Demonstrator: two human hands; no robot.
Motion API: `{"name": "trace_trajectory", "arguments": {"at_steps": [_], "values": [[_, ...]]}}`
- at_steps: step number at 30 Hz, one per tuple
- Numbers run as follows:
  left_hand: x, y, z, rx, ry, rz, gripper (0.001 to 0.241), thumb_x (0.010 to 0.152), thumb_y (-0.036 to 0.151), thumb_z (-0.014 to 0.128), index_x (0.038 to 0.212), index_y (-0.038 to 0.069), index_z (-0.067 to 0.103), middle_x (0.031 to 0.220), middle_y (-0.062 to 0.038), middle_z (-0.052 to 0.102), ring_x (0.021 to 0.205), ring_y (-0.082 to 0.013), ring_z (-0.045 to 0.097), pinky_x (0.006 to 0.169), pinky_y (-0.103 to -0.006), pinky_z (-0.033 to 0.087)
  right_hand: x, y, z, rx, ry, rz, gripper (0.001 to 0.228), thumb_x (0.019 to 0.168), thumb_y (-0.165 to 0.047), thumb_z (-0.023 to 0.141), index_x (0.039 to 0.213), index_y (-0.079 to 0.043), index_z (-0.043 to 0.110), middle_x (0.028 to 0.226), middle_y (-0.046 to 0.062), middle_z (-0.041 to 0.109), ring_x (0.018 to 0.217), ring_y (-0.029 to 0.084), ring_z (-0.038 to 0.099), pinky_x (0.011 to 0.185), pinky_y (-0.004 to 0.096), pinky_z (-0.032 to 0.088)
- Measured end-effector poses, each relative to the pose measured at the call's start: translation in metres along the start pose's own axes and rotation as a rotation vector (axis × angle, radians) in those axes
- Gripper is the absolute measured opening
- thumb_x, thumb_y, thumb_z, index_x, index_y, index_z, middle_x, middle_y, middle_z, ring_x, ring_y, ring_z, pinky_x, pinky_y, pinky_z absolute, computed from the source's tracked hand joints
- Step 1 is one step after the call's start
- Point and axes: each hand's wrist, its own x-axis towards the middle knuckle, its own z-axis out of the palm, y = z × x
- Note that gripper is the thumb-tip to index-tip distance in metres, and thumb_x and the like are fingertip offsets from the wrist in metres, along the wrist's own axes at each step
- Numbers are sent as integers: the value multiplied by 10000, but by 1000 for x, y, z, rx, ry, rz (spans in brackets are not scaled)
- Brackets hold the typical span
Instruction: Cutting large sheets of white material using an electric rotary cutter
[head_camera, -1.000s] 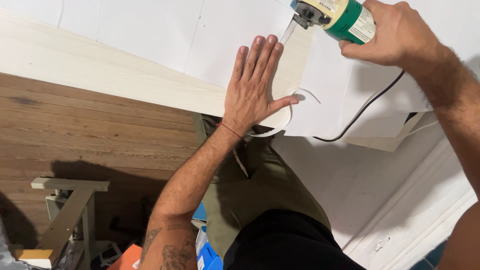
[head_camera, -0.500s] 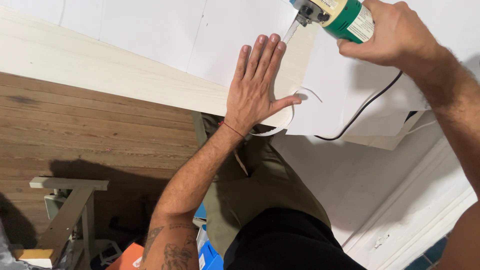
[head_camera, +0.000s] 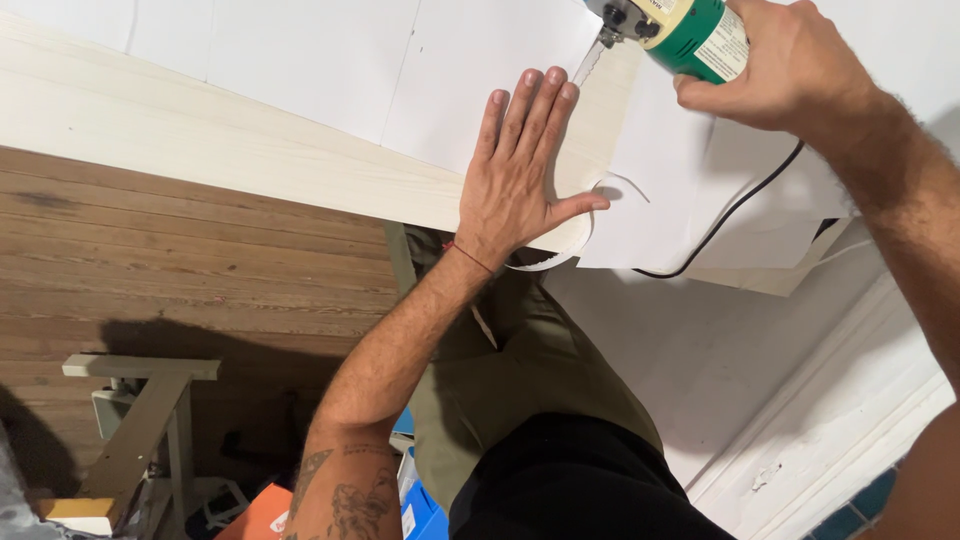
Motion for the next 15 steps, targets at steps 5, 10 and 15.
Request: {"name": "trace_trajectory", "arguments": {"at_steps": [5, 10, 15], "values": [[0, 0, 1, -16, 10, -2, 1183, 927, 956, 102, 1680, 46, 163, 1734, -126, 134, 1612, -311, 132, 1330, -501, 103, 2, 1, 2, -40, -9, 46, 655, 844, -363, 706, 1402, -30, 624, 1067, 173, 719, 894, 395, 638, 718, 470, 473], [0, -1, -2, -40, -23, 0, 1187, 921, 947, 97, 1685, 38, 145, 1736, -136, 107, 1614, -317, 107, 1332, -505, 88, 2, -6, -1, -17, 4, 9, 619, 851, -327, 712, 1382, -19, 630, 1060, 160, 703, 869, 369, 623, 702, 462, 462], [1, -1, -3, -52, -24, 1, 1186, 919, 942, 91, 1685, 36, 143, 1739, -134, 110, 1617, -317, 111, 1331, -505, 85, 4, -14, -4, 54, 16, -51, 555, 853, -243, 710, 1352, -12, 629, 1079, 116, 671, 885, 312, 586, 716, 431, 432]]}}
